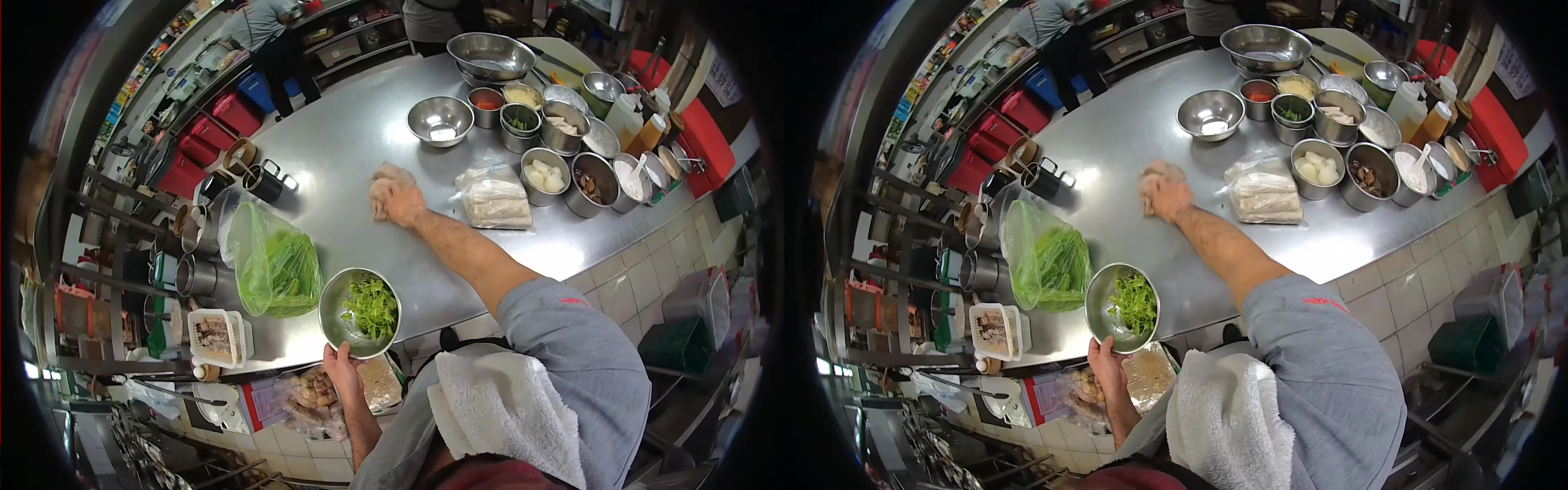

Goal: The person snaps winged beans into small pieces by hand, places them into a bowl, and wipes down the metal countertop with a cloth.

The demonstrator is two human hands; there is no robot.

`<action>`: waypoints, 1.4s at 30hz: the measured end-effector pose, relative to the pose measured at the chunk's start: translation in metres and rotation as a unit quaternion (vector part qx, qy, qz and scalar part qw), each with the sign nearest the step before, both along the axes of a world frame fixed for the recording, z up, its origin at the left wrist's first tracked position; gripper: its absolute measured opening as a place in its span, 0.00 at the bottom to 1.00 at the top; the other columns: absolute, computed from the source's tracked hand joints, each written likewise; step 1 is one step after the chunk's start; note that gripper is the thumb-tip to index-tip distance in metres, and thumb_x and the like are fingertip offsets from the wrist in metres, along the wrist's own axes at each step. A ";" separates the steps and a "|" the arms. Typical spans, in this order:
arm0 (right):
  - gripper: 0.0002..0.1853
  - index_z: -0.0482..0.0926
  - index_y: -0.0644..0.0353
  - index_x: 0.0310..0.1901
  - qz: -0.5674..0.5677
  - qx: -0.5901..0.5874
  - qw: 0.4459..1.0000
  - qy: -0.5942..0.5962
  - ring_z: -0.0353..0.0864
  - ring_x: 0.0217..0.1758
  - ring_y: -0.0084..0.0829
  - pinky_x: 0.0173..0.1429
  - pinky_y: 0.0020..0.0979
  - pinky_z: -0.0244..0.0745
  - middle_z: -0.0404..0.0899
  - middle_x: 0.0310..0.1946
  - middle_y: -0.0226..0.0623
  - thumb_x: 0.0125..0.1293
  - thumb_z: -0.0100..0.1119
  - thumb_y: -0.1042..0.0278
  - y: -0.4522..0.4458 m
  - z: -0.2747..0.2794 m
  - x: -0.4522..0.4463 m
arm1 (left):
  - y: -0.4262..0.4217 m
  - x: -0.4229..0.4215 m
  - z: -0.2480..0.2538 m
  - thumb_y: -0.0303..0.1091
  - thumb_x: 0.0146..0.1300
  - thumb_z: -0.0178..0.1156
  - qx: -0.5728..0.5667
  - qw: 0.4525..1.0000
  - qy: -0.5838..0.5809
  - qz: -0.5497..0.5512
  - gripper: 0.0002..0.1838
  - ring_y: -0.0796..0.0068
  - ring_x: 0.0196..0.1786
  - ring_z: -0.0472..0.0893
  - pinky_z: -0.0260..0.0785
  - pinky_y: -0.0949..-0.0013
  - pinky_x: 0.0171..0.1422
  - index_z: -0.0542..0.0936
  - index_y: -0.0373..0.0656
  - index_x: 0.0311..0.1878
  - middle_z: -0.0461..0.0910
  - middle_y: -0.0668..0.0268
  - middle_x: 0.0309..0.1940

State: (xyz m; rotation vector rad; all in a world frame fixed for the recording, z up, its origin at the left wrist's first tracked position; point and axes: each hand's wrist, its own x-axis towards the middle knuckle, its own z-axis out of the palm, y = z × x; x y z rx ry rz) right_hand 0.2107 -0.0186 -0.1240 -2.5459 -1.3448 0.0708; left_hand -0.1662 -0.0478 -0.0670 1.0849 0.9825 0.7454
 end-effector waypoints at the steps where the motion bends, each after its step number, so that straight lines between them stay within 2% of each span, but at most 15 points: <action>1: 0.23 0.71 0.56 0.56 -0.007 -0.002 1.000 0.001 0.77 0.51 0.44 0.52 0.40 0.75 0.72 0.55 0.48 0.61 0.54 0.55 0.000 -0.003 0.006 | 0.004 0.003 0.000 0.24 0.63 0.51 0.003 1.000 -0.003 -0.012 0.07 0.74 0.25 0.79 0.72 0.73 0.19 0.72 0.34 0.44 0.79 0.61 0.33; 4: 0.21 0.72 0.64 0.51 -0.101 -0.013 0.994 -0.048 0.80 0.44 0.46 0.46 0.43 0.77 0.77 0.43 0.47 0.62 0.51 0.57 -0.028 -0.001 0.021 | 0.014 0.017 0.002 0.24 0.63 0.51 -0.011 1.000 -0.016 -0.022 0.07 0.74 0.24 0.79 0.72 0.73 0.19 0.72 0.34 0.44 0.79 0.61 0.32; 6: 0.20 0.71 0.67 0.50 -0.006 0.048 0.995 -0.090 0.80 0.38 0.48 0.37 0.45 0.77 0.77 0.37 0.49 0.64 0.48 0.59 -0.081 0.023 -0.005 | 0.022 0.027 0.001 0.24 0.63 0.51 -0.023 0.998 -0.028 -0.042 0.07 0.74 0.25 0.79 0.73 0.72 0.19 0.73 0.35 0.44 0.79 0.61 0.32; 8: 0.19 0.69 0.61 0.54 -0.084 0.005 0.993 0.079 0.78 0.46 0.43 0.44 0.38 0.76 0.73 0.48 0.49 0.65 0.49 0.60 -0.124 0.038 -0.040 | 0.035 0.034 -0.006 0.25 0.63 0.52 -0.010 0.996 -0.035 -0.080 0.09 0.73 0.26 0.81 0.73 0.72 0.18 0.72 0.36 0.46 0.80 0.61 0.34; 14: 0.33 0.60 0.58 0.66 -0.040 0.072 0.995 0.062 0.78 0.44 0.43 0.41 0.39 0.77 0.66 0.52 0.56 0.65 0.56 0.53 -0.231 0.040 -0.086 | 0.039 0.092 0.019 0.26 0.62 0.52 -0.001 0.982 -0.050 -0.182 0.11 0.73 0.25 0.81 0.73 0.73 0.20 0.72 0.36 0.48 0.80 0.61 0.34; 17: 0.38 0.51 0.53 0.72 -0.163 0.343 0.785 0.490 0.74 0.44 0.28 0.38 0.30 0.77 0.67 0.54 0.44 0.67 0.55 0.48 -0.261 0.094 -0.102 | 0.021 0.137 0.027 0.26 0.62 0.52 0.022 0.963 -0.057 -0.262 0.11 0.73 0.26 0.81 0.73 0.72 0.20 0.72 0.37 0.48 0.81 0.61 0.34; 18: 0.38 0.51 0.53 0.72 -0.162 0.347 0.788 0.482 0.74 0.44 0.28 0.38 0.30 0.77 0.67 0.54 0.44 0.67 0.55 0.48 -0.270 0.100 -0.106 | 0.008 0.151 0.031 0.26 0.62 0.53 0.022 0.950 -0.055 -0.306 0.13 0.73 0.28 0.81 0.74 0.72 0.21 0.71 0.36 0.50 0.81 0.61 0.36; 20: 0.37 0.51 0.51 0.72 -0.205 0.442 0.626 0.609 0.76 0.45 0.28 0.41 0.28 0.79 0.66 0.57 0.44 0.67 0.55 0.51 -0.290 0.107 -0.111 | -0.023 0.179 0.039 0.27 0.63 0.53 0.025 0.918 -0.047 -0.392 0.16 0.74 0.31 0.82 0.76 0.72 0.22 0.71 0.36 0.53 0.80 0.61 0.38; 26: 0.25 0.58 0.67 0.64 -0.261 0.563 0.528 0.579 0.78 0.53 0.33 0.50 0.38 0.81 0.73 0.55 0.46 0.68 0.50 0.70 -0.389 0.094 -0.114 | -0.135 0.218 0.071 0.29 0.63 0.58 0.036 0.889 -0.101 -0.445 0.19 0.78 0.39 0.79 0.76 0.73 0.37 0.70 0.34 0.56 0.76 0.61 0.43; 27: 0.24 0.60 0.67 0.63 -0.274 0.587 0.499 0.575 0.79 0.52 0.34 0.49 0.38 0.82 0.73 0.54 0.46 0.68 0.50 0.70 -0.411 0.093 -0.116 | -0.143 0.224 0.068 0.29 0.64 0.59 0.188 0.877 -0.100 -0.432 0.10 0.83 0.35 0.73 0.70 0.76 0.36 0.73 0.36 0.46 0.74 0.65 0.36; 29: 0.22 0.62 0.67 0.61 -0.314 0.606 0.459 0.569 0.81 0.49 0.38 0.47 0.38 0.83 0.75 0.52 0.48 0.67 0.49 0.72 -0.456 0.089 -0.117 | -0.163 0.227 0.101 0.29 0.64 0.59 0.160 0.861 -0.193 -0.443 0.07 0.83 0.31 0.68 0.65 0.75 0.33 0.72 0.38 0.38 0.71 0.66 0.32; 33: 0.21 0.63 0.73 0.58 -0.376 0.613 0.493 0.491 0.81 0.48 0.39 0.47 0.41 0.83 0.76 0.50 0.48 0.66 0.49 0.71 -0.530 0.092 -0.123 | -0.224 0.205 0.216 0.36 0.65 0.60 0.004 0.658 -0.518 -0.547 0.18 0.75 0.19 0.59 0.57 0.68 0.31 0.65 0.46 0.21 0.63 0.71 0.19; 34: 0.21 0.63 0.73 0.58 -0.379 0.608 0.495 0.492 0.81 0.48 0.39 0.47 0.41 0.83 0.76 0.50 0.48 0.66 0.49 0.71 -0.566 0.087 -0.122 | -0.259 0.208 0.254 0.45 0.66 0.57 -0.010 0.476 -0.670 -0.569 0.22 0.76 0.17 0.58 0.56 0.65 0.29 0.66 0.47 0.18 0.63 0.71 0.16; 39: 0.22 0.61 0.70 0.60 -0.389 0.625 0.464 0.493 0.81 0.48 0.40 0.43 0.41 0.84 0.74 0.52 0.50 0.67 0.46 0.71 -0.632 0.079 -0.127 | -0.330 0.211 0.312 0.52 0.68 0.53 -0.079 0.307 -0.725 -0.611 0.27 0.76 0.14 0.57 0.65 0.63 0.36 0.66 0.45 0.16 0.67 0.69 0.15; 42: 0.22 0.60 0.68 0.62 -0.382 0.643 0.430 0.506 0.81 0.48 0.41 0.41 0.41 0.85 0.73 0.53 0.51 0.67 0.46 0.71 -0.649 0.074 -0.127 | -0.359 0.211 0.318 0.41 0.73 0.44 -0.104 0.208 -0.776 -0.586 0.27 0.78 0.12 0.64 0.73 0.63 0.31 0.64 0.48 0.13 0.68 0.70 0.15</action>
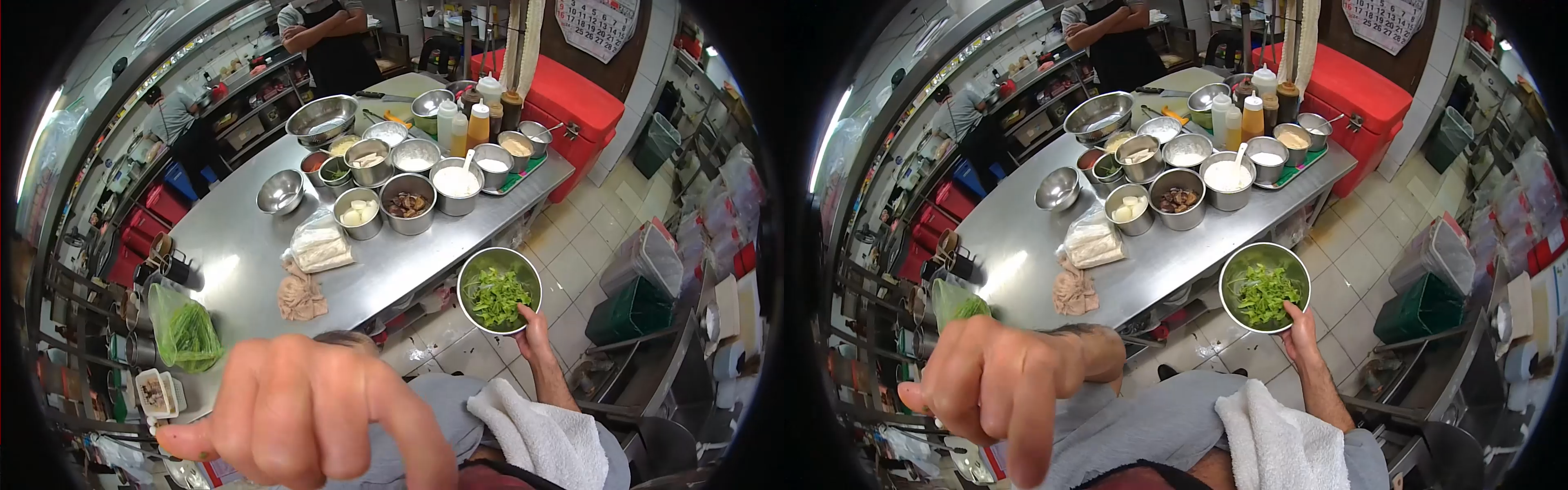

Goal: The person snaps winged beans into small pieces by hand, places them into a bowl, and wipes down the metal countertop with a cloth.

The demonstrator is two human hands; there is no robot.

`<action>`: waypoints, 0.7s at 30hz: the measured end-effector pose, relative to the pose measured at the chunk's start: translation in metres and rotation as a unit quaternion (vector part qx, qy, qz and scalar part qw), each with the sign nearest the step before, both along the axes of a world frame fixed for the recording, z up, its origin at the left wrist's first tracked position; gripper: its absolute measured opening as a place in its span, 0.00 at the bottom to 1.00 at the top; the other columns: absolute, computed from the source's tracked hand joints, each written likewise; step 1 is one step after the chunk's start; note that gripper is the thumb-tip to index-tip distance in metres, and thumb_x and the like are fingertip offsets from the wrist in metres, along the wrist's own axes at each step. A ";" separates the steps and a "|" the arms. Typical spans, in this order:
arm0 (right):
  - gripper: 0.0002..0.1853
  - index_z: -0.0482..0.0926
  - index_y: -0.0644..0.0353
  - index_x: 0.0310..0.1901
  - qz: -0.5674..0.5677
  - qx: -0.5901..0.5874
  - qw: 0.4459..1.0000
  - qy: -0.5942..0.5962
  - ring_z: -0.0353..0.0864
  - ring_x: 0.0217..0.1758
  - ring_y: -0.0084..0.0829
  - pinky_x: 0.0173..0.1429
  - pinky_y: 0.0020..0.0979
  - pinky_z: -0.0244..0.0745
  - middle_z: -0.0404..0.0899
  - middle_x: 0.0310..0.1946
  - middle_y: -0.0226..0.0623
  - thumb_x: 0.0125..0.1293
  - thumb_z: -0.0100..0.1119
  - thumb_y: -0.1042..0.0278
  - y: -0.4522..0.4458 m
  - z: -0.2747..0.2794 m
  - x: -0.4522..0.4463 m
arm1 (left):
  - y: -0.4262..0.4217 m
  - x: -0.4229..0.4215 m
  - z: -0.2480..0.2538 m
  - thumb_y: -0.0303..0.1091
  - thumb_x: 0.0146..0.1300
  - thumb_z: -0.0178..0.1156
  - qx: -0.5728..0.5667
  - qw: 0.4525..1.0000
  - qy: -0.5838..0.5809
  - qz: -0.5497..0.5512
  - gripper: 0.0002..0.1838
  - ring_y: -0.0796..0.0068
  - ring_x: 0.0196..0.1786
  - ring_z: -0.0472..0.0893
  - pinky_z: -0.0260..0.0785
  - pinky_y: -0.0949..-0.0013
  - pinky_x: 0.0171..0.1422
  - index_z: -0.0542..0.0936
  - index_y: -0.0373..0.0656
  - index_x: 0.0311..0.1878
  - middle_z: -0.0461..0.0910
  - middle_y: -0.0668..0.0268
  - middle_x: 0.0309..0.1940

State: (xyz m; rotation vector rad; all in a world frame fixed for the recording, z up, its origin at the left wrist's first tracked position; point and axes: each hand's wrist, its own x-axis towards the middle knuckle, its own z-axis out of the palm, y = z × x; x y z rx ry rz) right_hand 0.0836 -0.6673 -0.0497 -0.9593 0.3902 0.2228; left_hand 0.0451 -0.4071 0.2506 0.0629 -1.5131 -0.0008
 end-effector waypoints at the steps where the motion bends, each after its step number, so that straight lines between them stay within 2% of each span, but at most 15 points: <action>1: 0.22 0.60 0.68 0.62 -0.002 -0.002 1.000 -0.003 0.81 0.48 0.41 0.41 0.42 0.85 0.73 0.53 0.51 0.67 0.45 0.71 -0.003 0.002 -0.001 | -0.002 -0.002 -0.002 0.42 0.73 0.45 0.015 1.000 -0.008 -0.013 0.27 0.78 0.11 0.65 0.72 0.64 0.25 0.65 0.48 0.13 0.68 0.70 0.15; 2: 0.22 0.60 0.68 0.62 -0.007 -0.005 1.000 -0.006 0.81 0.48 0.42 0.42 0.43 0.85 0.73 0.53 0.51 0.67 0.45 0.71 -0.006 0.003 -0.002 | -0.004 -0.002 -0.004 0.44 0.72 0.45 0.029 0.999 -0.015 -0.029 0.27 0.77 0.11 0.65 0.71 0.66 0.20 0.67 0.47 0.13 0.68 0.69 0.16; 4: 0.22 0.60 0.67 0.62 -0.008 -0.005 1.000 0.005 0.81 0.49 0.41 0.43 0.44 0.84 0.72 0.54 0.50 0.67 0.46 0.70 -0.012 -0.002 -0.002 | -0.010 -0.003 0.004 0.50 0.70 0.48 0.110 0.994 -0.004 -0.003 0.30 0.81 0.12 0.61 0.78 0.47 0.46 0.70 0.43 0.13 0.67 0.70 0.15; 7: 0.23 0.61 0.66 0.62 -0.021 -0.009 1.000 0.006 0.81 0.49 0.41 0.42 0.44 0.84 0.73 0.53 0.48 0.67 0.46 0.70 -0.013 -0.005 -0.005 | -0.026 -0.013 -0.003 0.48 0.71 0.47 0.052 0.994 0.080 0.045 0.29 0.81 0.12 0.61 0.80 0.51 0.42 0.70 0.43 0.14 0.68 0.69 0.15; 10: 0.23 0.61 0.65 0.62 -0.018 -0.015 1.000 -0.006 0.81 0.49 0.40 0.42 0.43 0.83 0.73 0.54 0.46 0.67 0.47 0.70 -0.010 -0.003 -0.004 | -0.029 -0.012 -0.004 0.44 0.72 0.46 0.003 0.997 0.056 0.050 0.28 0.82 0.12 0.61 0.81 0.54 0.42 0.70 0.43 0.13 0.68 0.70 0.15; 13: 0.22 0.61 0.67 0.61 -0.032 -0.031 0.999 -0.003 0.80 0.50 0.42 0.45 0.46 0.83 0.73 0.53 0.49 0.68 0.47 0.70 -0.002 0.001 -0.005 | -0.018 -0.016 -0.005 0.41 0.72 0.46 -0.005 0.997 0.045 0.062 0.27 0.83 0.13 0.61 0.81 0.56 0.41 0.69 0.43 0.12 0.67 0.69 0.15; 16: 0.22 0.61 0.66 0.61 -0.020 -0.018 1.000 -0.016 0.80 0.51 0.41 0.45 0.47 0.83 0.73 0.53 0.48 0.68 0.47 0.69 0.009 0.001 -0.006 | -0.008 -0.020 -0.001 0.40 0.71 0.47 -0.039 0.995 0.070 0.064 0.27 0.83 0.13 0.61 0.81 0.56 0.40 0.69 0.43 0.12 0.67 0.69 0.15; 19: 0.23 0.60 0.66 0.62 -0.007 -0.017 1.000 -0.023 0.80 0.50 0.41 0.45 0.47 0.83 0.73 0.53 0.48 0.68 0.48 0.68 0.023 -0.002 0.000 | 0.008 -0.017 0.002 0.40 0.71 0.47 -0.005 0.999 0.009 0.039 0.27 0.83 0.13 0.62 0.81 0.56 0.38 0.68 0.43 0.13 0.68 0.68 0.15; 21: 0.23 0.60 0.65 0.62 0.007 -0.030 0.999 -0.025 0.80 0.50 0.42 0.45 0.48 0.82 0.73 0.53 0.48 0.68 0.48 0.67 0.032 -0.005 0.002 | 0.019 -0.025 0.002 0.40 0.71 0.47 -0.001 0.996 0.054 0.067 0.27 0.82 0.13 0.62 0.81 0.55 0.37 0.68 0.43 0.13 0.69 0.68 0.16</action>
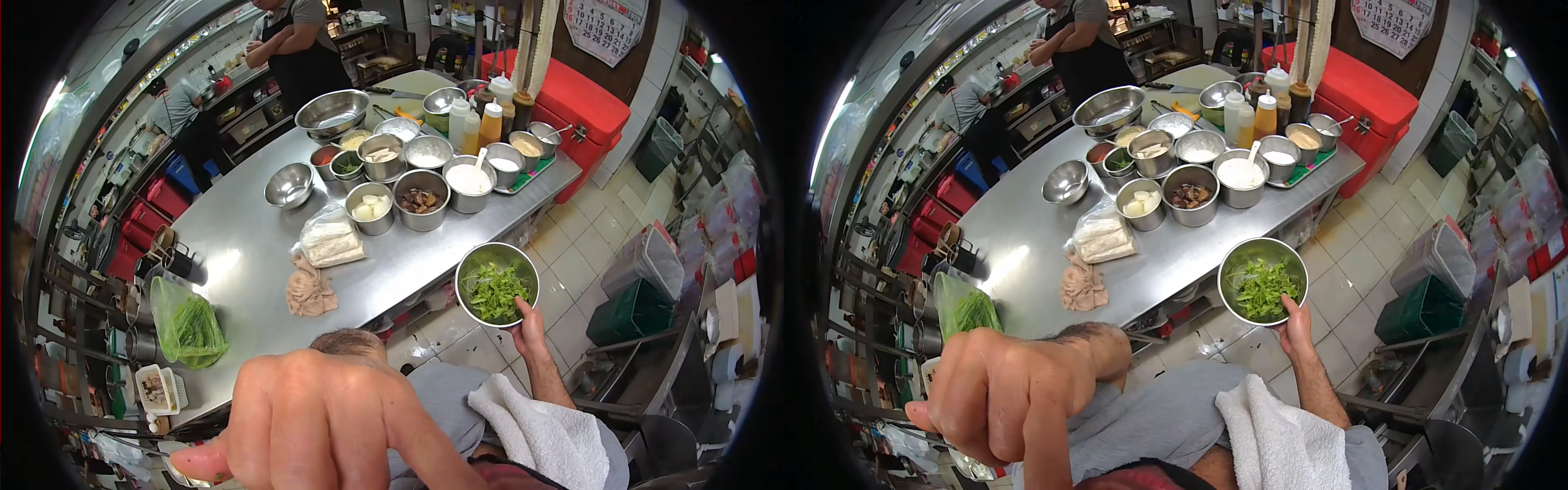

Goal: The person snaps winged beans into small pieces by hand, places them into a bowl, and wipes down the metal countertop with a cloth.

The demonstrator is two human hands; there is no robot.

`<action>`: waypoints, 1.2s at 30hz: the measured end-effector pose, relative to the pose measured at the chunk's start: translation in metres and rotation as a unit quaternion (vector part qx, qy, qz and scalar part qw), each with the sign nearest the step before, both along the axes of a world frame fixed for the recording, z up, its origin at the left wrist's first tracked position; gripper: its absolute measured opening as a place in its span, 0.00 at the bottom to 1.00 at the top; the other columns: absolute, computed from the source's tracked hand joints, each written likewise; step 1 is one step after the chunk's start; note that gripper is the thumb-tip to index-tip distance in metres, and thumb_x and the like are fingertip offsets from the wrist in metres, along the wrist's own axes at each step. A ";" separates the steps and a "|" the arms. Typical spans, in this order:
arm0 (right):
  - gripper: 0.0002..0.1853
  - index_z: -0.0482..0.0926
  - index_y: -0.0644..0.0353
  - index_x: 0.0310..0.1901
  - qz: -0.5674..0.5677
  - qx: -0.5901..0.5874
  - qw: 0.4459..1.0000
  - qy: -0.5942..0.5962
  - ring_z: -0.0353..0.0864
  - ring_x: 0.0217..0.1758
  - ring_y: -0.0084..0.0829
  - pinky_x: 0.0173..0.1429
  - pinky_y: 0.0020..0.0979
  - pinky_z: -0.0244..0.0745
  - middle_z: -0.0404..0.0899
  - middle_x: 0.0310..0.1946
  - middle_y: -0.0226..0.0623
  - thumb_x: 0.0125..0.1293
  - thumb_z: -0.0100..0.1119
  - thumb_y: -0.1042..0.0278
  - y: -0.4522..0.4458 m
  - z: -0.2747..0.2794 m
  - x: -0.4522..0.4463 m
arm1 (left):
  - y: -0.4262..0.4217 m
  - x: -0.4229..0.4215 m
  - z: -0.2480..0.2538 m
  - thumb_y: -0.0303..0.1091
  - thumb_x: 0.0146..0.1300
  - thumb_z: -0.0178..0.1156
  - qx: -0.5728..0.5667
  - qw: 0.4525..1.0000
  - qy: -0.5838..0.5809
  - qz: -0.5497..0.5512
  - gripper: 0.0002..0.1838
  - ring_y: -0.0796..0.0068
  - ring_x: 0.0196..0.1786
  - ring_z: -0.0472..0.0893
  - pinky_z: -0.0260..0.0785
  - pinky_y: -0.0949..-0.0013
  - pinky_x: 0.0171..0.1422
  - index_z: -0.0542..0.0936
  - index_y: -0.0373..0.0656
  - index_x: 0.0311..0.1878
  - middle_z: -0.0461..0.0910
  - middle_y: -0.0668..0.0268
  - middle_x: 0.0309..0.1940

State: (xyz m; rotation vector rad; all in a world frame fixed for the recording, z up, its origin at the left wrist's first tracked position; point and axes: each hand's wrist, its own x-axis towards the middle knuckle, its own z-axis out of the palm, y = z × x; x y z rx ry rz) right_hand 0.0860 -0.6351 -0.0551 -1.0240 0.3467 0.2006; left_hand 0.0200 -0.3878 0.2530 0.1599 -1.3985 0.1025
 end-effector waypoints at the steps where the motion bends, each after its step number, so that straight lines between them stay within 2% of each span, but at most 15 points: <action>1: 0.23 0.60 0.65 0.62 0.002 0.001 1.000 -0.004 0.80 0.50 0.42 0.45 0.48 0.82 0.73 0.53 0.48 0.68 0.48 0.67 0.006 0.001 0.001 | 0.006 -0.003 0.000 0.40 0.71 0.47 0.001 1.000 0.014 0.009 0.27 0.82 0.13 0.62 0.81 0.55 0.36 0.68 0.43 0.13 0.69 0.68 0.16; 4: 0.23 0.60 0.63 0.63 0.003 0.000 1.000 0.012 0.80 0.49 0.42 0.44 0.49 0.82 0.73 0.53 0.47 0.69 0.48 0.66 0.027 0.005 0.001 | 0.019 -0.003 0.001 0.39 0.71 0.47 0.028 0.999 0.028 0.032 0.27 0.82 0.13 0.61 0.81 0.56 0.36 0.68 0.43 0.12 0.68 0.68 0.15; 6: 0.23 0.60 0.63 0.63 0.009 -0.001 1.000 0.013 0.80 0.49 0.42 0.44 0.48 0.82 0.73 0.53 0.47 0.69 0.48 0.65 0.035 0.005 0.000 | 0.020 0.008 0.004 0.39 0.72 0.47 0.016 0.998 -0.061 0.012 0.27 0.82 0.13 0.62 0.81 0.59 0.38 0.67 0.43 0.12 0.67 0.69 0.15; 7: 0.24 0.59 0.63 0.63 0.013 0.000 1.000 0.009 0.80 0.49 0.41 0.43 0.48 0.82 0.73 0.54 0.47 0.69 0.48 0.65 0.039 0.004 0.000 | 0.023 0.011 0.005 0.39 0.72 0.47 0.016 0.998 -0.058 0.013 0.27 0.82 0.13 0.62 0.81 0.59 0.38 0.67 0.43 0.12 0.67 0.69 0.15; 9: 0.24 0.59 0.63 0.63 0.017 -0.004 1.000 0.011 0.80 0.49 0.41 0.43 0.48 0.82 0.73 0.54 0.47 0.69 0.48 0.65 0.044 0.000 0.000 | 0.029 0.014 0.005 0.38 0.72 0.46 0.011 0.991 -0.122 0.051 0.27 0.82 0.13 0.62 0.81 0.63 0.39 0.67 0.43 0.12 0.66 0.69 0.14; 13: 0.24 0.59 0.63 0.63 0.019 -0.009 1.000 0.006 0.80 0.49 0.41 0.42 0.48 0.82 0.73 0.53 0.47 0.69 0.48 0.64 0.051 -0.003 -0.003 | 0.031 0.004 -0.009 0.37 0.72 0.46 -0.069 0.986 -0.091 0.119 0.27 0.82 0.13 0.63 0.81 0.65 0.40 0.67 0.43 0.12 0.66 0.69 0.14; 16: 0.24 0.59 0.63 0.63 0.022 -0.015 1.000 0.012 0.81 0.48 0.40 0.41 0.44 0.83 0.73 0.53 0.47 0.69 0.48 0.64 0.052 -0.003 -0.005 | 0.038 -0.001 -0.008 0.35 0.73 0.45 -0.050 0.992 -0.092 0.074 0.27 0.82 0.13 0.63 0.82 0.65 0.40 0.67 0.43 0.12 0.66 0.69 0.15; 19: 0.23 0.60 0.63 0.63 0.012 -0.018 1.000 0.018 0.81 0.48 0.39 0.39 0.43 0.83 0.73 0.53 0.47 0.69 0.48 0.64 0.056 0.003 -0.008 | 0.041 -0.009 -0.010 0.34 0.72 0.45 -0.044 0.995 -0.028 0.083 0.27 0.82 0.13 0.63 0.82 0.64 0.41 0.66 0.43 0.12 0.67 0.69 0.15; 22: 0.23 0.60 0.63 0.63 0.003 -0.022 1.000 0.018 0.82 0.46 0.39 0.38 0.41 0.84 0.74 0.52 0.46 0.69 0.48 0.64 0.055 0.003 -0.008 | 0.044 -0.004 -0.007 0.34 0.72 0.45 -0.023 0.993 -0.040 0.104 0.27 0.81 0.13 0.64 0.82 0.63 0.42 0.67 0.43 0.12 0.67 0.69 0.15; 25: 0.23 0.60 0.63 0.62 -0.003 -0.028 0.999 0.015 0.83 0.44 0.38 0.35 0.40 0.84 0.75 0.51 0.46 0.70 0.47 0.64 0.054 0.002 -0.011 | 0.042 0.002 -0.004 0.33 0.71 0.46 -0.048 0.996 -0.068 0.041 0.26 0.80 0.13 0.65 0.81 0.63 0.43 0.67 0.43 0.12 0.67 0.69 0.15; 32: 0.22 0.61 0.66 0.61 -0.016 -0.053 0.998 0.013 0.83 0.40 0.36 0.30 0.35 0.84 0.76 0.48 0.46 0.70 0.46 0.64 0.051 0.002 -0.019 | 0.036 -0.008 -0.010 0.31 0.70 0.46 -0.086 0.987 -0.052 0.129 0.26 0.81 0.14 0.66 0.81 0.66 0.43 0.67 0.44 0.11 0.66 0.69 0.14; 34: 0.22 0.61 0.65 0.62 -0.026 -0.047 0.998 0.017 0.83 0.40 0.36 0.30 0.35 0.84 0.76 0.49 0.46 0.70 0.46 0.64 0.052 0.003 -0.022 | 0.034 -0.008 -0.010 0.30 0.70 0.47 -0.095 0.986 -0.031 0.135 0.25 0.81 0.14 0.67 0.80 0.67 0.43 0.67 0.44 0.11 0.66 0.69 0.14; 36: 0.22 0.60 0.65 0.62 -0.029 -0.039 0.999 0.022 0.83 0.40 0.36 0.30 0.35 0.84 0.76 0.49 0.46 0.70 0.46 0.64 0.054 0.003 -0.024 | 0.035 -0.004 -0.009 0.30 0.69 0.47 -0.058 0.990 -0.076 0.100 0.25 0.81 0.14 0.67 0.80 0.69 0.42 0.67 0.45 0.11 0.67 0.69 0.14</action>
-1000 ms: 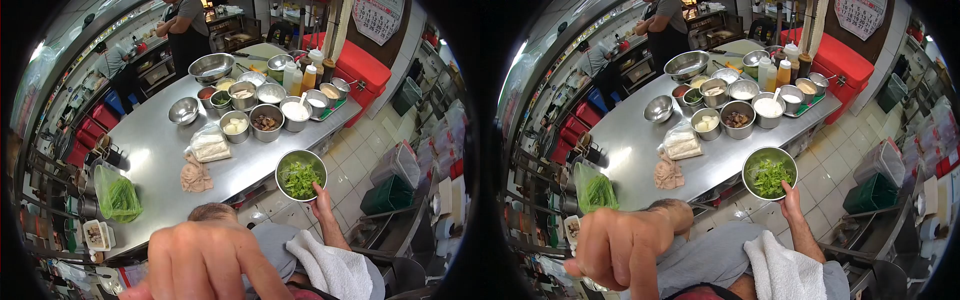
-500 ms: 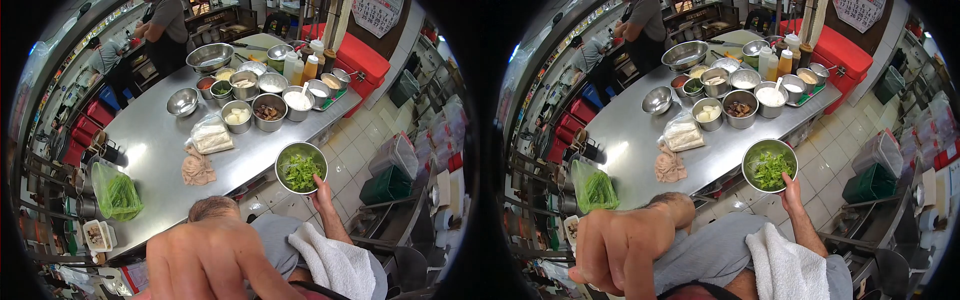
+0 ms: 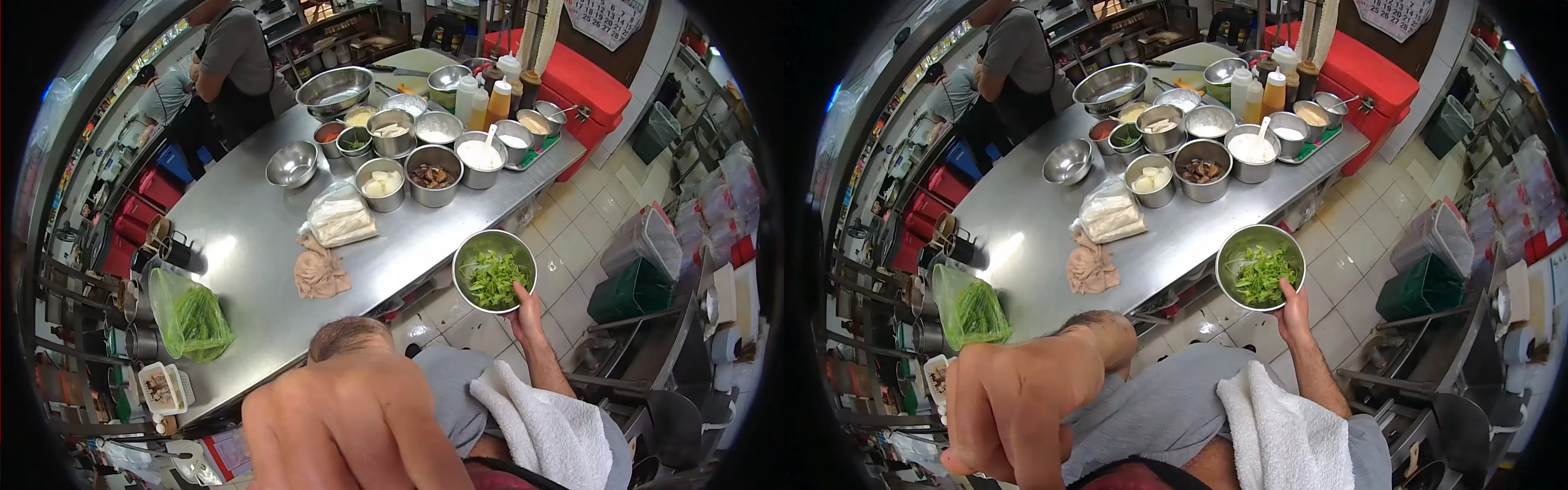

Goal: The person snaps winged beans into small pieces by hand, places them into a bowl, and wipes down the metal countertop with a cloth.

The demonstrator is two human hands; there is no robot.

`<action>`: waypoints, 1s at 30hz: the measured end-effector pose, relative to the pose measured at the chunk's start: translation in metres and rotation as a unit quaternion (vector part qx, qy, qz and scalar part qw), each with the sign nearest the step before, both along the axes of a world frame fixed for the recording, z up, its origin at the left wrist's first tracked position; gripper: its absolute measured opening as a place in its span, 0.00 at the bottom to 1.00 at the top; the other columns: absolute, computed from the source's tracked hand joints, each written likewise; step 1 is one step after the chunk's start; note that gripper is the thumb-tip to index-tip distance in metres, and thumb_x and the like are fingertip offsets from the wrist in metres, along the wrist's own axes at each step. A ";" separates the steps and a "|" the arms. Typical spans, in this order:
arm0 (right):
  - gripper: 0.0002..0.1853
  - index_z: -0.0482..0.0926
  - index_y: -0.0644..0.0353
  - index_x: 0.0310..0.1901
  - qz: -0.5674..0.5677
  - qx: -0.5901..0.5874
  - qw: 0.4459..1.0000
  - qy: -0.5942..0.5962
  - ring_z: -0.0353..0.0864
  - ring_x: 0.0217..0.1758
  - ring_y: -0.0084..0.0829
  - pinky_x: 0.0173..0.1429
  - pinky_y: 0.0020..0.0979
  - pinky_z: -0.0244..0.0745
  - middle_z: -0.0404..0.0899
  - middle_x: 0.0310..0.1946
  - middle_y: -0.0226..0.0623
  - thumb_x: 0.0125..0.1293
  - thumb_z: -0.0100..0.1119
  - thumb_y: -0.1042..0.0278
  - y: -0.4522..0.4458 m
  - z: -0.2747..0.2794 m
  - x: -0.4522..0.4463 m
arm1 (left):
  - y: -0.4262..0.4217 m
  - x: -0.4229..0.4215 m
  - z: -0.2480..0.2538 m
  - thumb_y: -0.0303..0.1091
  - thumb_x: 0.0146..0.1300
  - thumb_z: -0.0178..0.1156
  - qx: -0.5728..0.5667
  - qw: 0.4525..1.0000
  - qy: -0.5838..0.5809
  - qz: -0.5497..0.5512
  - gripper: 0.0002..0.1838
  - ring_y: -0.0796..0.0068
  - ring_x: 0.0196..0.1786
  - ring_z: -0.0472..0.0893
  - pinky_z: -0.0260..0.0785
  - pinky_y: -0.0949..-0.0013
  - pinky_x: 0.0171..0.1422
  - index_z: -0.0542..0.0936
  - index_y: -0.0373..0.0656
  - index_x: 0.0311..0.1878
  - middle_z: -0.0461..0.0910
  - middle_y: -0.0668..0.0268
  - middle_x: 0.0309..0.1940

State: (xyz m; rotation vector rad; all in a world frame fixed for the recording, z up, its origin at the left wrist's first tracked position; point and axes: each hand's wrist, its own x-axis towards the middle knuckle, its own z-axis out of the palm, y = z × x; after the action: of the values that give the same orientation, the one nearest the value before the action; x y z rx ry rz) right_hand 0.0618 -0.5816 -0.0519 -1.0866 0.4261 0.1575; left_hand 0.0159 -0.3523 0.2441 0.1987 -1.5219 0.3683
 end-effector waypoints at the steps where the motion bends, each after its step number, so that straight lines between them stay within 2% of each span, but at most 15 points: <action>1: 0.23 0.60 0.64 0.63 -0.004 0.001 1.000 -0.003 0.83 0.41 0.36 0.30 0.36 0.84 0.75 0.50 0.46 0.70 0.46 0.64 0.000 0.000 -0.001 | 0.000 -0.001 0.000 0.30 0.69 0.47 0.015 1.000 -0.012 -0.009 0.25 0.81 0.14 0.67 0.80 0.69 0.42 0.67 0.45 0.11 0.67 0.69 0.14; 4: 0.23 0.59 0.63 0.63 -0.001 0.006 1.000 0.001 0.83 0.43 0.36 0.32 0.37 0.84 0.74 0.51 0.46 0.70 0.45 0.64 -0.003 -0.008 -0.003 | -0.008 -0.010 -0.002 0.30 0.69 0.49 -0.034 0.996 0.084 0.011 0.25 0.81 0.14 0.68 0.80 0.69 0.40 0.67 0.44 0.11 0.68 0.69 0.15; 9: 0.23 0.58 0.60 0.64 0.004 -0.006 1.000 0.015 0.82 0.45 0.36 0.34 0.38 0.84 0.74 0.52 0.45 0.71 0.45 0.64 -0.005 -0.009 -0.004 | -0.009 0.008 0.007 0.32 0.69 0.49 0.010 0.996 0.007 -0.087 0.25 0.80 0.13 0.68 0.81 0.67 0.38 0.67 0.44 0.11 0.69 0.68 0.15; 12: 0.23 0.56 0.58 0.64 0.001 0.008 1.000 0.006 0.83 0.44 0.38 0.32 0.39 0.85 0.74 0.53 0.46 0.70 0.44 0.65 -0.007 -0.014 -0.004 | -0.006 0.001 0.003 0.32 0.69 0.50 0.001 0.996 0.056 -0.076 0.25 0.80 0.13 0.68 0.81 0.65 0.36 0.68 0.44 0.11 0.70 0.67 0.15; 15: 0.22 0.57 0.57 0.64 -0.001 0.005 1.000 0.011 0.83 0.43 0.37 0.31 0.38 0.85 0.74 0.51 0.45 0.70 0.44 0.65 -0.006 -0.010 -0.004 | -0.006 0.003 0.007 0.31 0.69 0.49 0.022 0.994 0.006 -0.103 0.25 0.79 0.13 0.68 0.81 0.65 0.36 0.68 0.43 0.11 0.70 0.66 0.15; 29: 0.23 0.59 0.62 0.63 0.008 -0.030 0.999 0.016 0.83 0.43 0.36 0.32 0.36 0.85 0.75 0.51 0.45 0.71 0.45 0.63 0.002 -0.011 -0.006 | 0.004 -0.012 -0.012 0.30 0.65 0.51 -0.026 0.997 0.075 -0.022 0.22 0.78 0.12 0.64 0.74 0.65 0.32 0.67 0.42 0.12 0.67 0.65 0.14; 30: 0.23 0.59 0.62 0.63 0.008 -0.030 0.999 0.018 0.83 0.43 0.36 0.32 0.36 0.85 0.75 0.51 0.45 0.71 0.45 0.63 0.003 -0.012 -0.006 | 0.007 -0.011 -0.017 0.28 0.60 0.54 -0.019 0.997 0.066 -0.030 0.19 0.76 0.12 0.62 0.68 0.66 0.29 0.67 0.41 0.13 0.65 0.65 0.13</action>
State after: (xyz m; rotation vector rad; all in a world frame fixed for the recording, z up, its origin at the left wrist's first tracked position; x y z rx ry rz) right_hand 0.0556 -0.5789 -0.0634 -1.1476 0.4557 0.1799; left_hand 0.0054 -0.3457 0.2276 0.1442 -1.3857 0.3309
